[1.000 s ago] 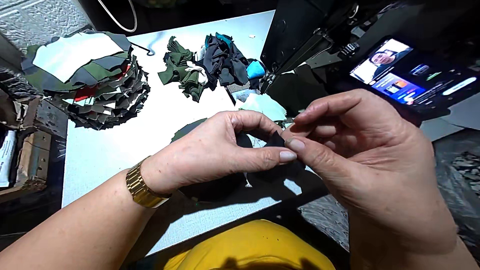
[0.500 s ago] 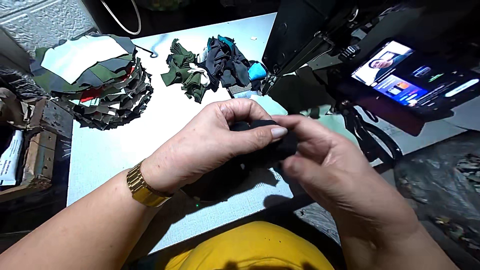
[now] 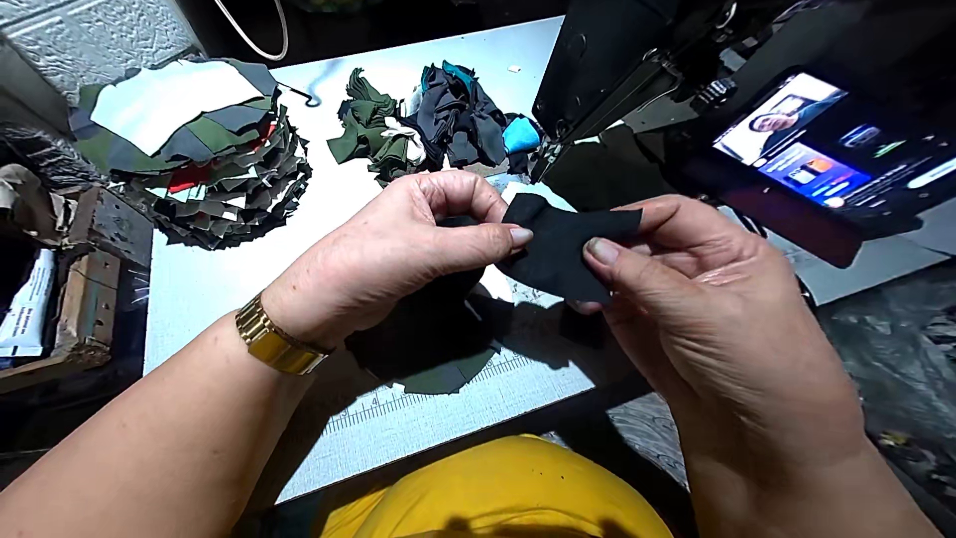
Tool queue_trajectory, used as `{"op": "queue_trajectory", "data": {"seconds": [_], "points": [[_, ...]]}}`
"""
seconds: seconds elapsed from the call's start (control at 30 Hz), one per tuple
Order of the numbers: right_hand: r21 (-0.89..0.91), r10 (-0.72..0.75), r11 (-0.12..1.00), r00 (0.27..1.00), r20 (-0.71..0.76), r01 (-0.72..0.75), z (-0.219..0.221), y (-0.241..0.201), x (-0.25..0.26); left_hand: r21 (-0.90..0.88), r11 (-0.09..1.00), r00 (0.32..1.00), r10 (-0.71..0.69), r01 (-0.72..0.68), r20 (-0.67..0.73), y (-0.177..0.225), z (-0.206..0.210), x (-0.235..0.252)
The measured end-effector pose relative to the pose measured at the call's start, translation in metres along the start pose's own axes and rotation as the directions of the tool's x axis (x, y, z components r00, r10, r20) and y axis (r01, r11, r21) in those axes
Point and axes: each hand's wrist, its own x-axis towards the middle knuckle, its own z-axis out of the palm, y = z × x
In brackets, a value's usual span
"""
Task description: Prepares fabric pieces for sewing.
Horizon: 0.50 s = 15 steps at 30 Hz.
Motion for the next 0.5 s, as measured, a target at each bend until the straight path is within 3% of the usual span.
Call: {"op": "queue_trajectory", "data": {"seconds": [0.2,0.37,0.5], "points": [[-0.100,-0.073,0.992,0.996,0.043,0.077,0.003,0.002,-0.001,-0.080,0.994,0.993,-0.072,0.080,0.091,0.000,-0.009,0.000],[-0.203,-0.070,0.977,0.998,0.003,0.070,0.005,0.014,0.000,0.153,0.988,0.990,-0.052,0.032,0.128,0.000,-0.024,0.000],[-0.387,-0.055,0.920,0.998,0.021,0.059,0.012,0.025,-0.003,0.399,0.915,0.987,-0.107,0.051,0.120,-0.001,-0.033,0.001]]}}
